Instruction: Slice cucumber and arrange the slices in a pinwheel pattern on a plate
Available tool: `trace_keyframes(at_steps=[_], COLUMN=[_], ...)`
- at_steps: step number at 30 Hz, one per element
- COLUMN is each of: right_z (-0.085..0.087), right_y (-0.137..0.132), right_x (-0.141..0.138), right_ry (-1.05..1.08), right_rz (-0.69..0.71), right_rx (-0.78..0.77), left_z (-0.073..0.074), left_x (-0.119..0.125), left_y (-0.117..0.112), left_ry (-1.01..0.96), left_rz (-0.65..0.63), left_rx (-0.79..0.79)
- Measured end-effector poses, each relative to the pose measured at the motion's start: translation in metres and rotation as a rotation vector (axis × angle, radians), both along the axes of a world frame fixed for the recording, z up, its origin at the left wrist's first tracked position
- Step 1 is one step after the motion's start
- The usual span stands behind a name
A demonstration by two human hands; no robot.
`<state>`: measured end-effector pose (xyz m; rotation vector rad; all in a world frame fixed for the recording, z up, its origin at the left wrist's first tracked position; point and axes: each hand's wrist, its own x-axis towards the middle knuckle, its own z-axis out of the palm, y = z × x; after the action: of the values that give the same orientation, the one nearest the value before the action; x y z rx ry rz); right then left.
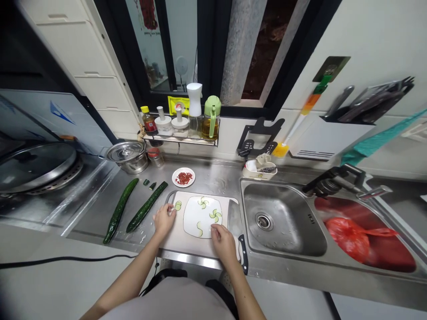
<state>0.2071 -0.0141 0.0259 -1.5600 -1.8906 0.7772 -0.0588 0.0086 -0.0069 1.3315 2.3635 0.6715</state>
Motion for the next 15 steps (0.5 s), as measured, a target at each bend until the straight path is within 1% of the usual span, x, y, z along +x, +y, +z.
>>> trace_keyframes(at_steps=[4,7,15], right_z=[-0.001,-0.003,0.000], right_y=[-0.005,-0.006,-0.003], right_x=[0.011,0.016,0.010], right_ry=[0.000,0.003,-0.002], right_rz=[-0.055,-0.085,-0.072], right_rx=[-0.022,-0.022,-0.039], left_z=[-0.002,-0.003,-0.001], left_x=[-0.003,-0.002,0.006], left_y=[-0.001,0.002,0.018], left_ry=[0.031,0.065,0.117], left_rz=[-0.007,-0.010,-0.024], left_rx=[0.002,-0.024,-0.136])
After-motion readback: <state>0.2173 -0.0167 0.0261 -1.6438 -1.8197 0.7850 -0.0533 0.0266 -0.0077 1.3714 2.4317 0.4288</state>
